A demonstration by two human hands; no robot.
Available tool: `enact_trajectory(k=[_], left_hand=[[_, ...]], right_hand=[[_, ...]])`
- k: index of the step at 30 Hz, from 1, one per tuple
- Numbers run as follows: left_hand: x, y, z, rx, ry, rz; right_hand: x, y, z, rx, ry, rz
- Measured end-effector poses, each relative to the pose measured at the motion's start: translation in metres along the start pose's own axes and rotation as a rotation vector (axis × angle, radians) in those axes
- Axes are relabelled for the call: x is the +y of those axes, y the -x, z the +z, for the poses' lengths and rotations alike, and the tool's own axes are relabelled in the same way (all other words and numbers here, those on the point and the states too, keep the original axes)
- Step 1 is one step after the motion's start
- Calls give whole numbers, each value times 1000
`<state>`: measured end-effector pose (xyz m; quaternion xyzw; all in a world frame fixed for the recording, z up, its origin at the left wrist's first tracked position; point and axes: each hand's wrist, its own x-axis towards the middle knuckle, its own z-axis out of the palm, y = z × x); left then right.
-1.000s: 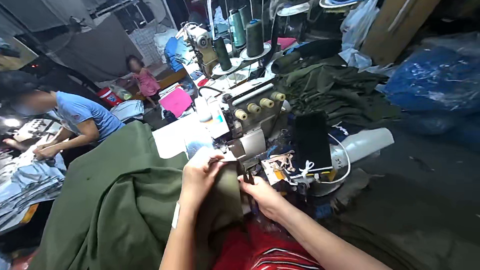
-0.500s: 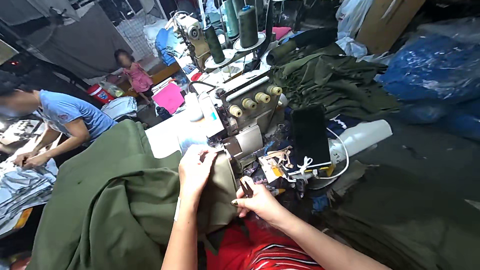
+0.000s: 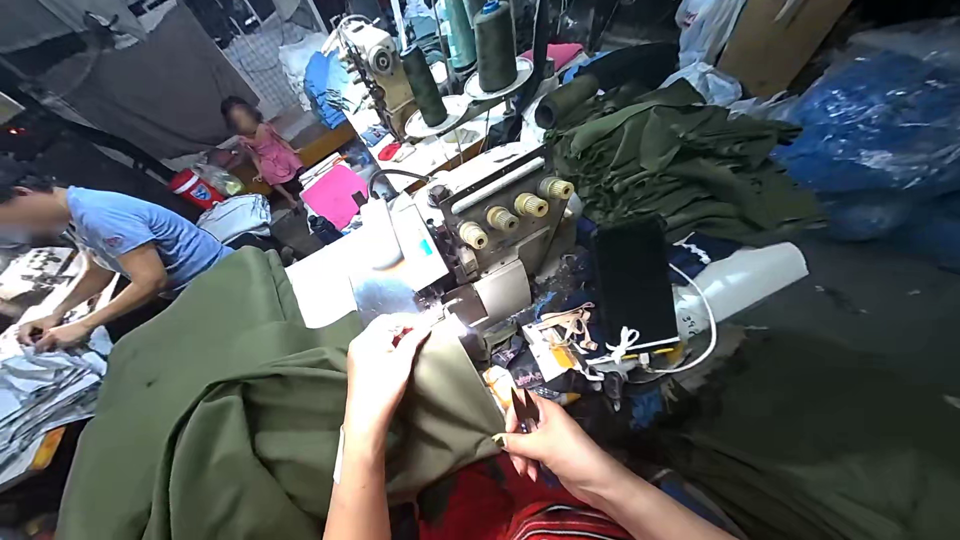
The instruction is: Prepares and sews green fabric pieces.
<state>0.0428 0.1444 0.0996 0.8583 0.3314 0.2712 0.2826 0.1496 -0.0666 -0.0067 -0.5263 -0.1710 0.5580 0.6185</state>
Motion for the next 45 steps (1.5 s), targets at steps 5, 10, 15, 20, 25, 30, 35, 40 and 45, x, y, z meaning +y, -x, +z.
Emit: enact_trajectory(k=[5, 10, 15, 20, 25, 30, 35, 40, 45], left_hand=[[-8, 2, 17, 133, -211, 308], [19, 40, 51, 283, -672, 325], [27, 54, 75, 271, -727, 202], [21, 46, 70, 288, -631, 150], [0, 12, 38, 109, -385, 108], [0, -34, 28, 1, -464, -39], [-15, -74, 26, 59, -400, 22], [-37, -108, 24, 72, -388, -134], [-54, -97, 9, 191, -383, -422]], right_hand=[[-5, 2, -3, -85, 21, -15], [-8, 11, -7, -167, 94, -45], [-12, 12, -8, -178, 92, -78], [-19, 12, 0, -127, 94, -170], [-39, -13, 12, -66, 166, -391], [-60, -48, 23, 27, 364, -470], [-67, -64, 31, 98, 434, -559], [-59, -59, 27, 31, 425, -478], [-63, -40, 26, 50, 684, -476]])
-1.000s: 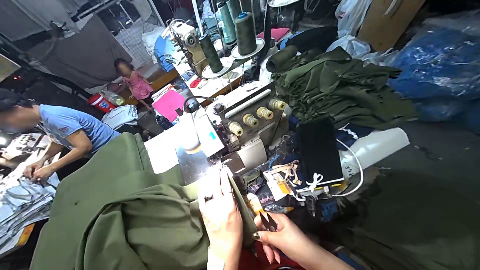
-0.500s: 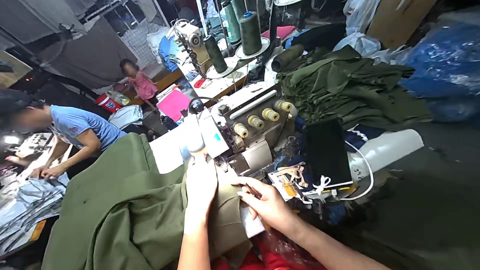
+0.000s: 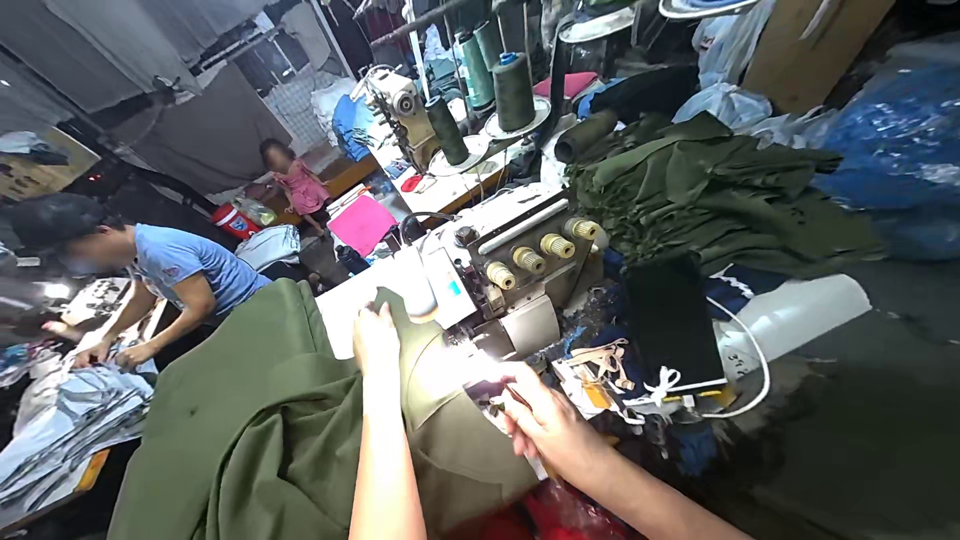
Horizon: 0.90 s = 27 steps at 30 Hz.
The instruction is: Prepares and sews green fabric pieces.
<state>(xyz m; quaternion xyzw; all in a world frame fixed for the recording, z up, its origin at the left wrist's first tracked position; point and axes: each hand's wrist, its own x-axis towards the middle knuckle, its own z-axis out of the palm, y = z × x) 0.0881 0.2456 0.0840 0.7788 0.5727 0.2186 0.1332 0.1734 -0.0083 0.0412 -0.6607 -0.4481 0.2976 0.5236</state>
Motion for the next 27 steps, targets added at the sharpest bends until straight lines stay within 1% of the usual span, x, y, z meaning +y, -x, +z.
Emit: enact_trajectory(k=[2, 4, 5, 7, 9, 10, 12, 15, 17, 22, 24, 27], left_hand=[[-20, 27, -17, 117, 51, 23], [-41, 60, -33, 316, 147, 93], [-49, 77, -42, 423, 197, 138], [-56, 110, -62, 571, 274, 178], [-56, 135, -76, 656, 398, 230], [-56, 145, -81, 663, 484, 263], [-52, 161, -89, 621, 623, 264], [-48, 178, -94, 564, 770, 239], [-46, 184, -95, 548, 797, 255], [-46, 198, -93, 526, 803, 370], [-45, 202, -92, 516, 797, 394], [-46, 207, -89, 523, 806, 367]], right_hand=[[-5, 4, -10, -14, 188, -20], [-14, 6, -24, -135, 235, -25], [-18, 6, -30, -214, 213, -46], [-24, 1, -34, -336, 134, -134], [-29, -5, -28, -395, -69, -173], [-31, -9, -22, -428, -243, -127], [-33, -16, -8, -504, -589, 61], [-27, -20, 9, -518, -814, 379], [-24, -23, 13, -556, -947, 498], [-23, -33, 19, -669, -1052, 553], [-25, -37, 22, -636, -1061, 537], [-28, -36, 22, -545, -1060, 460]])
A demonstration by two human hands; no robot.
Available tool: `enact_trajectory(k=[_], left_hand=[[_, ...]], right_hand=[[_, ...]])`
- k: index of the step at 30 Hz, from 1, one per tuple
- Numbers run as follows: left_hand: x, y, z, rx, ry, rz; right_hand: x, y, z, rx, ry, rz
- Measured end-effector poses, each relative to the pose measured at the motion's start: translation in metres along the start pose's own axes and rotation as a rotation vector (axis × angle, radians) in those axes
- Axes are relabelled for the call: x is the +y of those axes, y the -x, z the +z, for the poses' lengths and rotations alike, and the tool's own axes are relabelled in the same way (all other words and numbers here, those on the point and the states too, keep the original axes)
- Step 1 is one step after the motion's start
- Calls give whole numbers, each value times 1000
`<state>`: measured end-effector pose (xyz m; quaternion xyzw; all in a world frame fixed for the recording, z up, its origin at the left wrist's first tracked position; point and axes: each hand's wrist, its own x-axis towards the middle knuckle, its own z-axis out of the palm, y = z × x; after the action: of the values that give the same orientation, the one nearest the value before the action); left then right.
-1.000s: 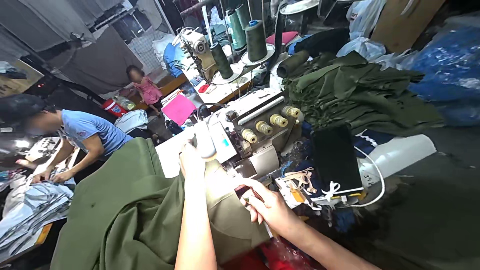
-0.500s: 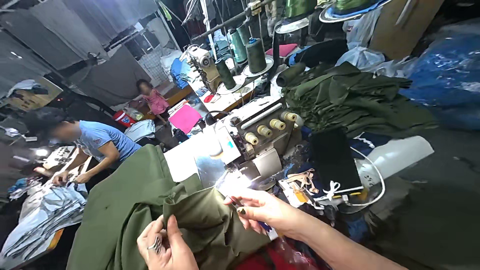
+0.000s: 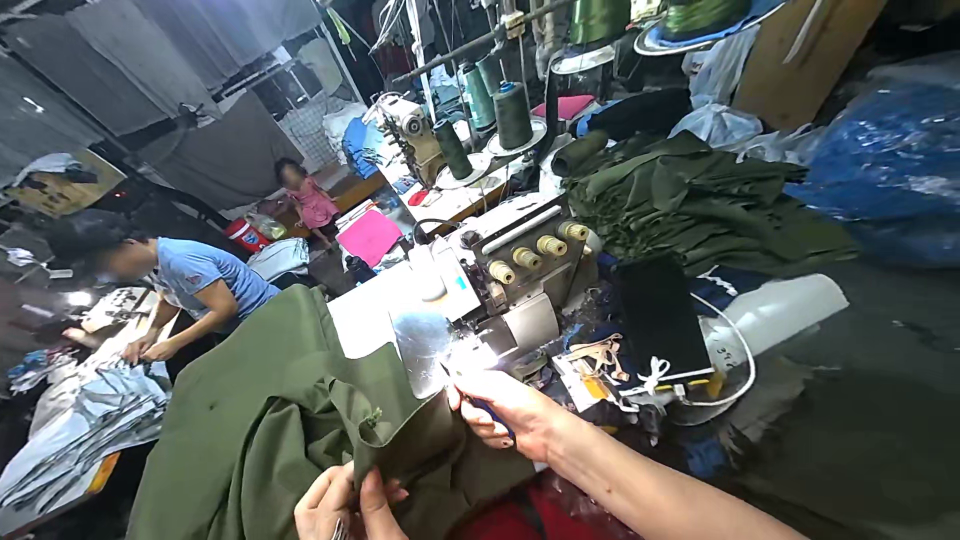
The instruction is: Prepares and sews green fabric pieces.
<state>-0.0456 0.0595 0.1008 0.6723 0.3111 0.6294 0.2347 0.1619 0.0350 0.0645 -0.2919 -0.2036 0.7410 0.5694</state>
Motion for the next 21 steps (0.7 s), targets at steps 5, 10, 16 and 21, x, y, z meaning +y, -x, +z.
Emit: enact_trajectory(k=[5, 10, 16, 21], left_hand=[[4, -9, 3, -22, 63, 7], [35, -56, 33, -27, -66, 296], [56, -170, 76, 188, -135, 647], [73, -163, 71, 204, -248, 719]], right_hand=[[6, 28, -1, 170, 277, -354], [43, 50, -18, 303, 1061, -394], [55, 53, -24, 159, 822, -452], [36, 51, 2, 343, 855, -763]])
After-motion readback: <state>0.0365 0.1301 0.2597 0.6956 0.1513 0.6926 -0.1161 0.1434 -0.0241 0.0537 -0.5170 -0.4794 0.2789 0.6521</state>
